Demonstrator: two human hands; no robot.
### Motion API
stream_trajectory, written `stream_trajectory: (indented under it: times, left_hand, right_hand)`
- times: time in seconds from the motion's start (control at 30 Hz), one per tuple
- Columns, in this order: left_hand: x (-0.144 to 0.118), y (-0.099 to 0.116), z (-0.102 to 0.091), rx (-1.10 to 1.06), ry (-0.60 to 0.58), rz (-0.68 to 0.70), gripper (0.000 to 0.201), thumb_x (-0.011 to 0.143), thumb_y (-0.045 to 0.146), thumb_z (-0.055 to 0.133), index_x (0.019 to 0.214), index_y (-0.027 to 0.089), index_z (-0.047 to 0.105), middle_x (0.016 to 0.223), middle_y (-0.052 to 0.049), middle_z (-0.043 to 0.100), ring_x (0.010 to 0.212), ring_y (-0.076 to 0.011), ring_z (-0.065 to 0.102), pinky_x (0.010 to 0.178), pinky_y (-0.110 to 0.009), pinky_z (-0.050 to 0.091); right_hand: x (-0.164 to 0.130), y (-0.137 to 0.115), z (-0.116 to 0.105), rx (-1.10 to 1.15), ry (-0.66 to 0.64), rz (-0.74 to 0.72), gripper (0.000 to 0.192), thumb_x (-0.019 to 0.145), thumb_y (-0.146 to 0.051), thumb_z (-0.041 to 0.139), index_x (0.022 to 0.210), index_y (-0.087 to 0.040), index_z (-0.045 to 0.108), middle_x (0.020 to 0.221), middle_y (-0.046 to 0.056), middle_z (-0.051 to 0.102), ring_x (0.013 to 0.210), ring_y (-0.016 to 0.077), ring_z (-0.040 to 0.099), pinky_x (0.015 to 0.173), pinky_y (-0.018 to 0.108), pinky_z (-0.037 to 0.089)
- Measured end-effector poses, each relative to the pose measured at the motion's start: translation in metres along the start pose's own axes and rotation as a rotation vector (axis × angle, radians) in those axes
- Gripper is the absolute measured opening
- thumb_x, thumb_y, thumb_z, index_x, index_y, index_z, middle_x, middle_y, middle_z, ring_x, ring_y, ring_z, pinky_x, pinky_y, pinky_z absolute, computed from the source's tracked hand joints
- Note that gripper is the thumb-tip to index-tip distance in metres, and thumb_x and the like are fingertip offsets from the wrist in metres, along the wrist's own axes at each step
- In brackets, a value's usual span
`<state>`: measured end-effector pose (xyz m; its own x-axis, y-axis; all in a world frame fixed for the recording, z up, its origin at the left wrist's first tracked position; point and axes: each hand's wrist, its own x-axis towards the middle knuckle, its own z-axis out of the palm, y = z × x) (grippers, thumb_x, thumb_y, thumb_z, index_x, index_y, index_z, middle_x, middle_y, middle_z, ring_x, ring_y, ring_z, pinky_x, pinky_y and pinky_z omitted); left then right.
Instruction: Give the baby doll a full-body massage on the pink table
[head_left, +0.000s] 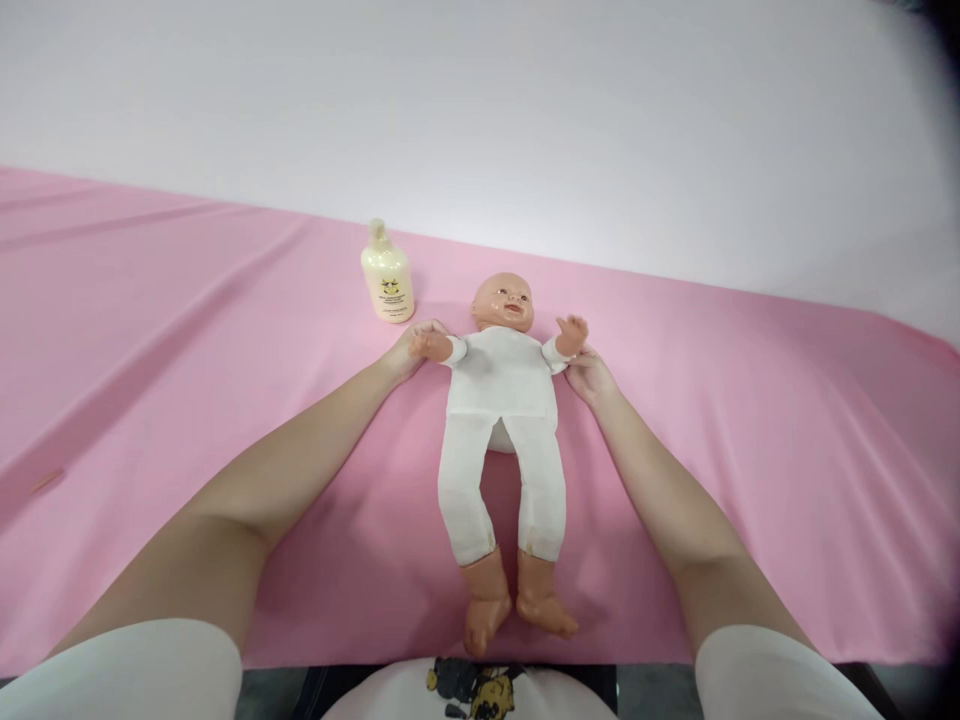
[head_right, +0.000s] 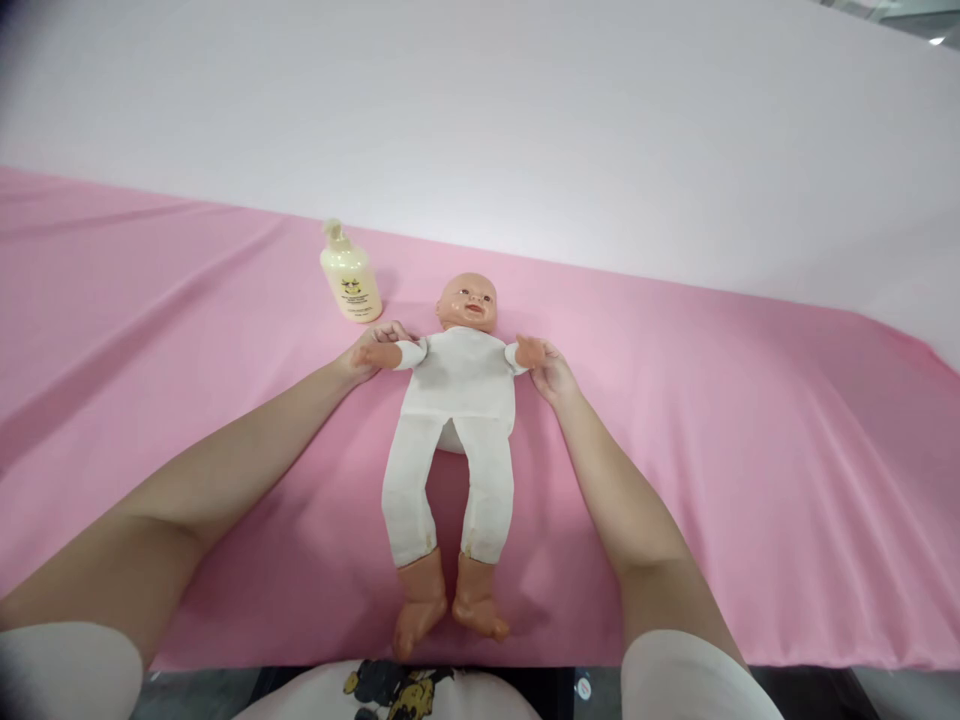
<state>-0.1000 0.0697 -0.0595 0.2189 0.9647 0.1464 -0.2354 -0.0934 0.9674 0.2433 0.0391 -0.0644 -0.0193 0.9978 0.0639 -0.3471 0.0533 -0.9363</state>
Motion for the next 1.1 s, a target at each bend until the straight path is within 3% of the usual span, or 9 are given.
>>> stream_trajectory:
  times: [0.17,0.43,0.63,0.77,0.87,1.0,1.1]
  left_hand:
    - [-0.007,-0.002,0.002,0.096,-0.165,-0.033,0.027,0.047,0.013,0.085,0.059,0.015,0.061,0.078,-0.004,0.073,0.071,-0.0161,0.068,0.066,-0.027,0.052]
    - [-0.005,-0.004,0.000,0.260,-0.229,0.028,0.017,0.051,0.011,0.075,0.056,0.015,0.059,0.070,-0.001,0.070,0.068,-0.0134,0.065,0.065,-0.024,0.050]
    - [-0.007,0.001,0.002,0.193,-0.246,0.047,0.020,0.050,0.010,0.075,0.066,0.016,0.064,0.077,-0.002,0.072,0.077,-0.0163,0.067,0.071,-0.027,0.051]
    - [-0.004,0.000,0.002,0.053,-0.175,0.033,0.030,0.053,0.016,0.080,0.076,0.016,0.062,0.080,-0.002,0.070,0.074,-0.0160,0.066,0.068,-0.027,0.049]
    - [0.000,-0.004,0.001,0.031,-0.103,0.109,0.040,0.057,0.020,0.081,0.090,0.018,0.059,0.083,0.001,0.067,0.075,-0.0150,0.064,0.068,-0.026,0.048]
    - [0.001,-0.009,0.001,0.099,-0.038,0.181,0.058,0.067,0.030,0.082,0.112,0.024,0.046,0.088,0.003,0.065,0.070,-0.0125,0.061,0.066,-0.025,0.047]
    - [-0.002,-0.007,0.003,0.153,-0.018,0.170,0.064,0.073,0.035,0.079,0.120,0.027,0.037,0.084,0.004,0.063,0.062,-0.0107,0.056,0.062,-0.025,0.043]
  right_hand:
    - [-0.004,0.002,0.002,-0.064,0.013,0.006,0.023,0.051,-0.010,0.071,0.057,-0.023,0.053,0.069,-0.004,0.064,0.097,0.0196,0.068,0.089,0.033,0.053]
    - [-0.009,0.003,0.005,-0.156,-0.084,-0.013,0.023,0.049,-0.008,0.069,0.048,-0.022,0.050,0.058,-0.004,0.056,0.092,0.0191,0.064,0.087,0.032,0.051]
    - [-0.011,-0.002,0.008,-0.159,-0.071,0.005,0.020,0.051,-0.012,0.074,0.064,-0.022,0.064,0.083,-0.002,0.070,0.094,0.0167,0.066,0.089,0.029,0.051]
    - [-0.009,-0.003,0.008,-0.165,-0.004,0.019,0.024,0.059,-0.028,0.076,0.081,-0.025,0.068,0.093,0.000,0.073,0.092,0.0181,0.068,0.092,0.032,0.053]
    - [-0.004,0.001,0.008,-0.148,0.016,-0.014,0.039,0.061,-0.040,0.079,0.095,-0.027,0.065,0.097,0.001,0.073,0.095,0.0200,0.068,0.094,0.035,0.053]
    - [-0.002,0.005,0.010,-0.164,0.025,-0.177,0.060,0.059,-0.049,0.084,0.109,-0.029,0.057,0.119,0.004,0.069,0.115,0.0218,0.064,0.104,0.036,0.049]
    - [-0.006,0.006,0.010,-0.248,0.039,-0.205,0.065,0.069,-0.055,0.079,0.121,-0.032,0.047,0.111,0.003,0.070,0.101,0.0193,0.067,0.094,0.035,0.052]
